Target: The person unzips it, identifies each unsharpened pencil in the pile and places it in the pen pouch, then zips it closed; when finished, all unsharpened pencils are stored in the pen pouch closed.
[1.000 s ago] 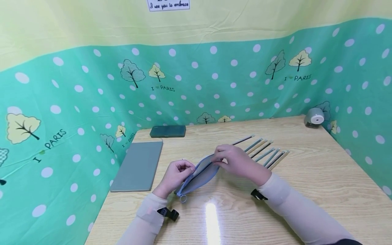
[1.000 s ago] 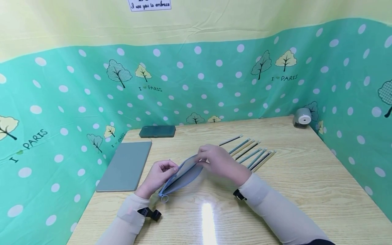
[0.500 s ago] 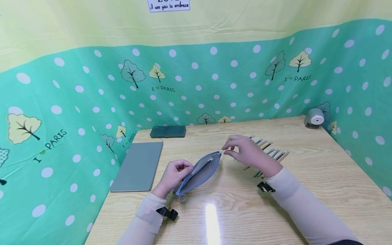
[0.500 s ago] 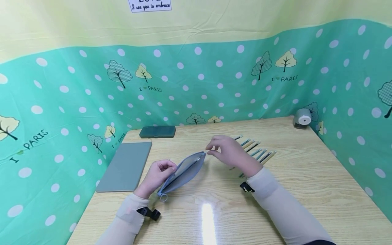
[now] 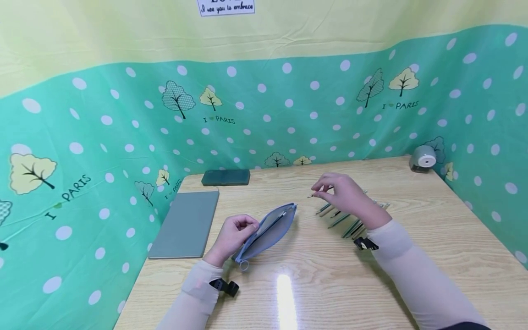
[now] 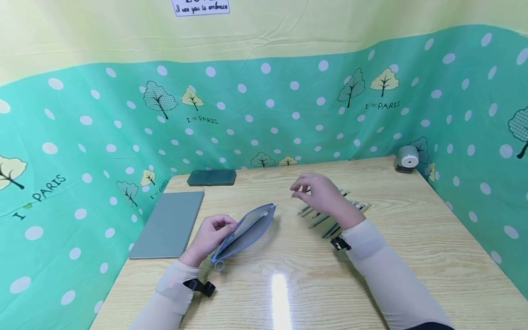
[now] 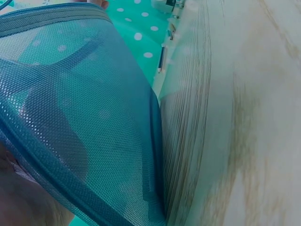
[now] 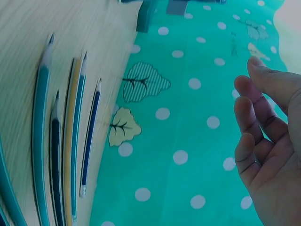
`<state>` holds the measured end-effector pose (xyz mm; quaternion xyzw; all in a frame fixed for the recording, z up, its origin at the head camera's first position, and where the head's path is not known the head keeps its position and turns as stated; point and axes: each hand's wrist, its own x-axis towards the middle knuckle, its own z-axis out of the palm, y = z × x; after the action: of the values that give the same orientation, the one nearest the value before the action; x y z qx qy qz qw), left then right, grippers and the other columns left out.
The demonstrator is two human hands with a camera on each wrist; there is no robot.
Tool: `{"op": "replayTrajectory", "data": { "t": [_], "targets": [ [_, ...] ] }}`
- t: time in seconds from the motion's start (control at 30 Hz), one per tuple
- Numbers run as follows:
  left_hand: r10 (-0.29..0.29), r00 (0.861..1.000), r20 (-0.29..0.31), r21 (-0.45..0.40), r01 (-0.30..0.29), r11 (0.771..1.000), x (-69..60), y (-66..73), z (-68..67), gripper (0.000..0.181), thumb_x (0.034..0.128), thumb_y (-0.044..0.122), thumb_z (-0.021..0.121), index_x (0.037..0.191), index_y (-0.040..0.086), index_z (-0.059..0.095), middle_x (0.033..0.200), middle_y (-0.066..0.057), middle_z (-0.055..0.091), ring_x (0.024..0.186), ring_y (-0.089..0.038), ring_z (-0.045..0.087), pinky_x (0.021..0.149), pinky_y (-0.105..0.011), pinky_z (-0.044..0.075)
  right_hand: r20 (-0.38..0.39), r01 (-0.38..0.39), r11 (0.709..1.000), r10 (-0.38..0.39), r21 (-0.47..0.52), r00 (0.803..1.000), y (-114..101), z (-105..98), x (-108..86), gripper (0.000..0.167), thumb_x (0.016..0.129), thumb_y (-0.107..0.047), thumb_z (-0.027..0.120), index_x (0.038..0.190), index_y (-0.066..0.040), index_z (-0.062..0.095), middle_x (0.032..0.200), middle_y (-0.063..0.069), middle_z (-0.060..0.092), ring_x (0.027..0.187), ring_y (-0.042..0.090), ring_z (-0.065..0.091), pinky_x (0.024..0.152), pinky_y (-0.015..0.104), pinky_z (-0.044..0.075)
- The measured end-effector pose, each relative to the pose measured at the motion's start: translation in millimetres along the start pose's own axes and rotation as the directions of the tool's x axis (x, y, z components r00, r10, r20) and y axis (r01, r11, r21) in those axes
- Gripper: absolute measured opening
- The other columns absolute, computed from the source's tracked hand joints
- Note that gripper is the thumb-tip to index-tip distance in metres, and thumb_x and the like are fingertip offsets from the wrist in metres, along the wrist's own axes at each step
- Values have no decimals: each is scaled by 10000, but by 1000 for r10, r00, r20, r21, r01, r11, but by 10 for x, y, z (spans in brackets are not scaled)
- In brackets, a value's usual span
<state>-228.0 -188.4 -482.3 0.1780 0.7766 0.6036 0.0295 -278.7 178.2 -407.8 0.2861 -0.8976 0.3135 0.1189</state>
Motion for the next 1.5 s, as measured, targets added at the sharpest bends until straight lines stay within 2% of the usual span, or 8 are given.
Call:
{"op": "replayTrajectory", "data": {
  "t": [0.17, 0.43, 0.53, 0.73, 1.2, 1.5],
  "targets": [
    [1, 1000, 3, -9, -1, 1000, 6, -1, 3, 110, 1003, 81, 702, 1011, -4, 772, 875, -122, 742, 677, -68, 626, 617, -212, 503, 5, -51, 998, 51, 22, 999, 98, -35, 1, 118, 941, -132, 806, 1051, -175, 808, 962, -94, 719, 875, 133, 639, 792, 462, 542],
    [5, 1000, -8, -1, -5, 1000, 10, -13, 15, 105, 999, 68, 703, 1002, -13, 770, 879, -149, 743, 684, -65, 626, 632, -214, 505, 22, -87, 996, 87, -22, 996, 271, -107, -10, 122, 955, -147, 794, 1067, -194, 807, 995, -86, 726, 893, 137, 627, 757, 403, 499],
    [6, 1000, -9, 3, -6, 1000, 12, -22, 15, 116, 998, 69, 702, 1004, -27, 767, 895, -165, 746, 704, -72, 639, 655, -218, 517, 23, -100, 995, 100, -10, 995, 347, -129, -22, 121, 962, -140, 784, 1073, -187, 802, 1030, -59, 735, 901, 149, 628, 748, 405, 496],
    [-1, 1000, -5, 2, 1, 1000, 4, -18, 14, 122, 1000, 67, 699, 1010, -33, 766, 907, -165, 748, 719, -73, 648, 664, -216, 519, 32, -142, 989, 140, 38, 990, 496, -148, -57, 141, 971, -135, 774, 1109, -158, 782, 1095, -6, 738, 930, 181, 639, 765, 416, 514],
    [-1, 1000, -15, -4, 1, 1000, 27, -67, 6, 96, 990, 67, 712, 988, -5, 775, 867, -111, 747, 688, -78, 632, 634, -217, 507, 95, -201, 979, 197, 42, 976, 735, -187, -47, 153, 957, -91, 777, 1108, -109, 778, 1101, 92, 742, 951, 240, 623, 779, 433, 518],
    [6, 1000, -13, -1, -6, 1000, 20, -60, 10, 111, 992, 70, 703, 999, -21, 768, 886, -146, 749, 705, -81, 642, 651, -224, 518, 170, -223, 975, 223, -16, 960, 964, -149, -16, 110, 945, -85, 788, 1042, -137, 778, 1013, 11, 713, 940, 230, 612, 785, 418, 515]
  ]
}}
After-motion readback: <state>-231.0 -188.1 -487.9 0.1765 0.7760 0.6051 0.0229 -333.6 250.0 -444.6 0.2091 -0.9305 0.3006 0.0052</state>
